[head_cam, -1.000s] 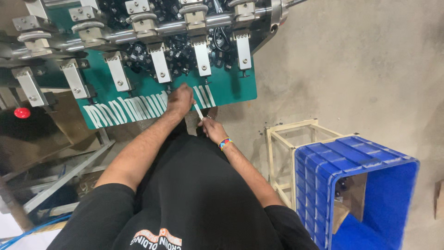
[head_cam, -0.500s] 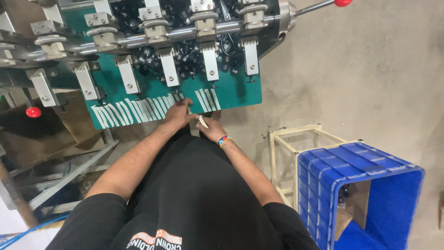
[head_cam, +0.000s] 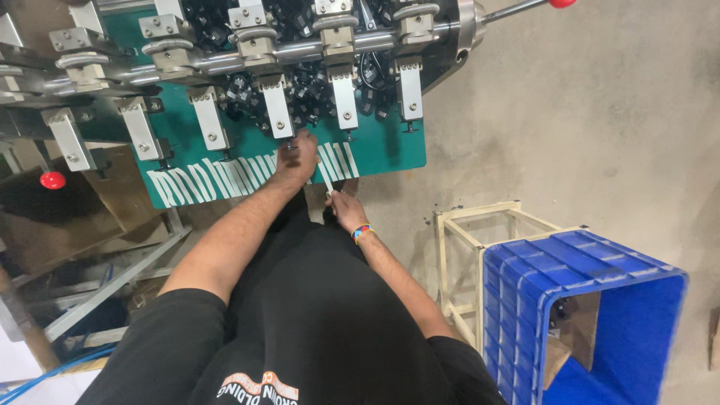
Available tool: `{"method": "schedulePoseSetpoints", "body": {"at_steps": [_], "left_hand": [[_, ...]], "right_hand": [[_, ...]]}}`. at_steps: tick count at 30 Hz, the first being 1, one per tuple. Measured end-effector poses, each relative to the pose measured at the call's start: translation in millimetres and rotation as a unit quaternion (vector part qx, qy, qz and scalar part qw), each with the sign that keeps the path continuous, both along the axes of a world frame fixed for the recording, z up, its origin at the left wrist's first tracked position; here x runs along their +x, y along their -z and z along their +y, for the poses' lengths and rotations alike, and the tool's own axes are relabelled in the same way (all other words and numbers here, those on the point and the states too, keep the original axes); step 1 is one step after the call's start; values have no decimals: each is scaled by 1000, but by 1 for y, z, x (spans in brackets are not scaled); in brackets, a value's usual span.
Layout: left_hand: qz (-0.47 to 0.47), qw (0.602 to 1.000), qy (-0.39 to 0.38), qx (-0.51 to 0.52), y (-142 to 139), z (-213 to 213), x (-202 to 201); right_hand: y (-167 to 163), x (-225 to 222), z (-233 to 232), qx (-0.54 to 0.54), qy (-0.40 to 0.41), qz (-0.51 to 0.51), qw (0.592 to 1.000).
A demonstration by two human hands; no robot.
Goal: The person stands at a benchtop winding machine, picking up small black cylindrical components from the green work mat and seating them into the machine's holders one at a time. They press control buttons, pull the machine's red-handled lever to cycle the mechanism, and at one point use scissors to trim material near the machine.
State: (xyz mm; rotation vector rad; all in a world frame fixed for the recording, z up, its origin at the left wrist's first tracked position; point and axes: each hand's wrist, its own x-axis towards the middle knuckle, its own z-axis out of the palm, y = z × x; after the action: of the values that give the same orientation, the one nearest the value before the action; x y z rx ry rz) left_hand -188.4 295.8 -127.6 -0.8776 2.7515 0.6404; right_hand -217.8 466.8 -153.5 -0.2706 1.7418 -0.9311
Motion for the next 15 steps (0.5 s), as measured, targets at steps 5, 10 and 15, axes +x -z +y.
{"method": "schedulePoseSetpoints", "body": {"at_steps": [5, 10, 15], "left_hand": [[12, 998, -20, -61, -2, 7, 3], [144, 988, -53, 28, -2, 9, 37], [-79, 929, -108, 345, 5, 20, 57]], "right_hand": [[16, -20, -32, 145, -113, -50, 982], [4, -24, -20, 46, -182, 139, 972], [-19, 3, 7, -115, -176, 138, 968]]}}
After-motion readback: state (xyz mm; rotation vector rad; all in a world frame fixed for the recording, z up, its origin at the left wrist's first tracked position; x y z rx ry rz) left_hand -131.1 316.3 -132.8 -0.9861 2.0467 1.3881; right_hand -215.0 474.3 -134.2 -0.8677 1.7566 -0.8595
